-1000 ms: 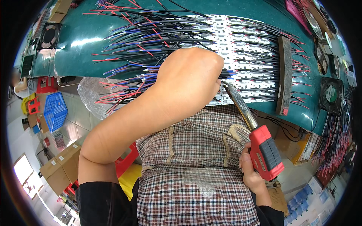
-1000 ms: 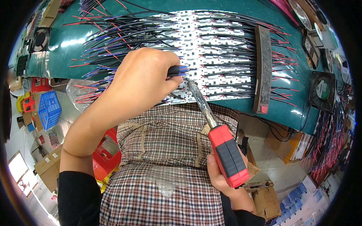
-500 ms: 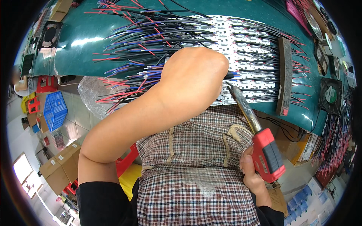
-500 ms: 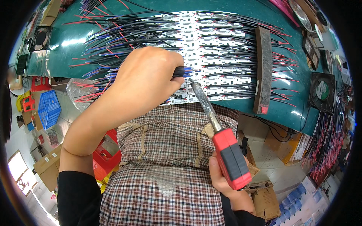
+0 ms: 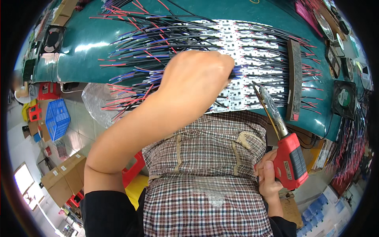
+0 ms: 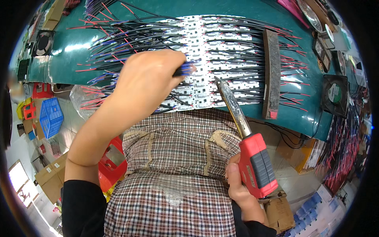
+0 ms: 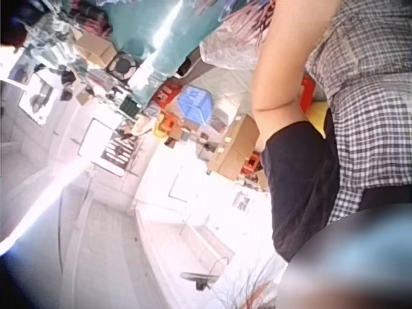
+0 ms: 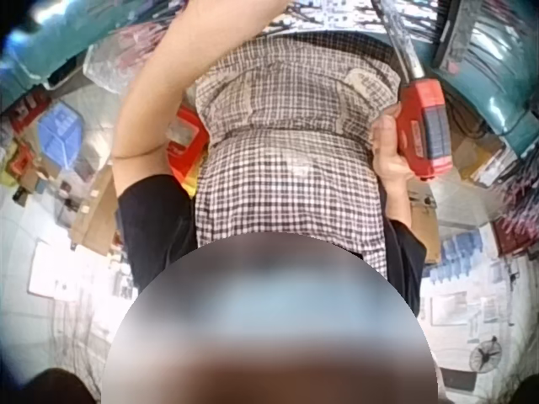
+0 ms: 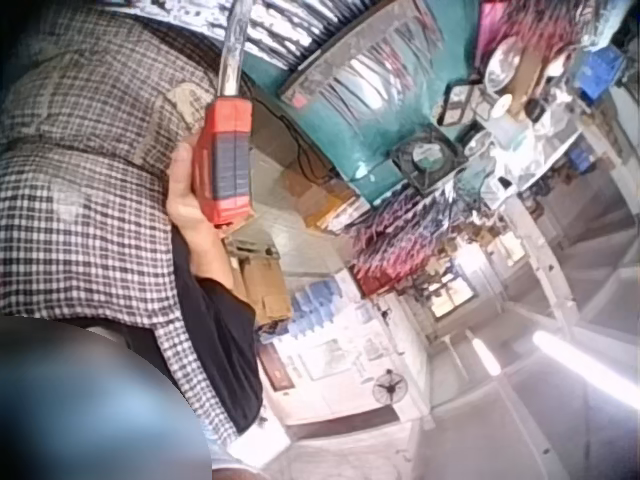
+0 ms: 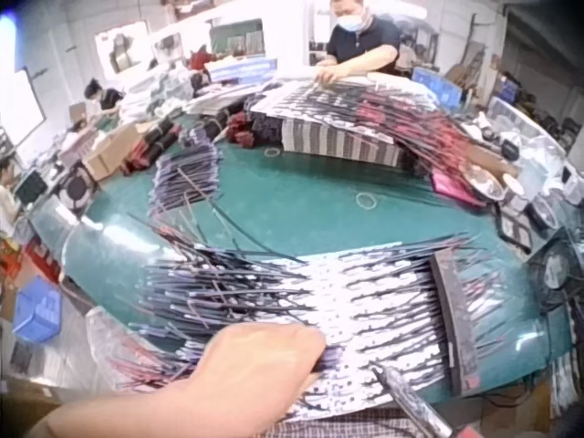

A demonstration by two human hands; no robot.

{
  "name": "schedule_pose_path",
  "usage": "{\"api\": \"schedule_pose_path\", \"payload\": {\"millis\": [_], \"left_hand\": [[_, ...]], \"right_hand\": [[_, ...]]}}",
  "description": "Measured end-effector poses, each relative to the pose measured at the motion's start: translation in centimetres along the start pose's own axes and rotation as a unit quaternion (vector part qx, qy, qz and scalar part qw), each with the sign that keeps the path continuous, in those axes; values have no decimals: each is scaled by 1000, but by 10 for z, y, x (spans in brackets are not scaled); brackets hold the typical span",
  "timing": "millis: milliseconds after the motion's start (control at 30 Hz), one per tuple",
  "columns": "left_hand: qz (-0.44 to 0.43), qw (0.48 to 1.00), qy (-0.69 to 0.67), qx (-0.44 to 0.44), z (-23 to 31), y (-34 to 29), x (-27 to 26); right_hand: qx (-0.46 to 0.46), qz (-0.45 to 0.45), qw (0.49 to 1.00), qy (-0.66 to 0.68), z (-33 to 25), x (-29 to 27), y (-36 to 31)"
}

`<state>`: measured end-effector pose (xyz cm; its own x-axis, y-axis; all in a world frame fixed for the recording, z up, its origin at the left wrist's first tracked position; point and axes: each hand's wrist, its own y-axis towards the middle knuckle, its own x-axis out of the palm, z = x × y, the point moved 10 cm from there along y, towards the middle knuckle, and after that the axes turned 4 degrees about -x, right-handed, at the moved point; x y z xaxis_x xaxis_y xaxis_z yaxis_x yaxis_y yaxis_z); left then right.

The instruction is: The person solders wires to LED strips using a soldering iron and solder wire.

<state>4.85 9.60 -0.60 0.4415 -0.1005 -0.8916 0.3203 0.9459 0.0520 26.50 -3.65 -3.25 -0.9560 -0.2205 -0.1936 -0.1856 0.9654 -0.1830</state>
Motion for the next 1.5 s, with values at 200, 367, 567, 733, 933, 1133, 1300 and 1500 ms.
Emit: {"api": "schedule_pose_path", "payload": {"millis": [200,367,567,733,933,1133,1300,1500], "left_hand": [[371,885,-261,-106,-32,-37,-119],[479,751,-455,3,-40,-105,-226],[380,664,-641,67,4,-67,-159],[415,773,-478,36,6,-24,-84],[301,796,-516,-96,-25,-6,-8],[264,798,-526,-131,-26,0,-2],[284,799,-519,-106,-24,2,-27],[235,886,-371,-146,-5,3,-79]], "right_hand": [[-2,52,998,44,-2,-12,4],[-3,65,997,52,1,-22,3],[13,55,996,63,2,-13,5],[-8,76,993,91,0,-18,1],[-15,89,990,106,-6,-17,4],[-13,81,991,104,-2,-17,5],[-28,56,994,95,-4,-14,5],[-38,66,994,81,-6,-15,5]]}}
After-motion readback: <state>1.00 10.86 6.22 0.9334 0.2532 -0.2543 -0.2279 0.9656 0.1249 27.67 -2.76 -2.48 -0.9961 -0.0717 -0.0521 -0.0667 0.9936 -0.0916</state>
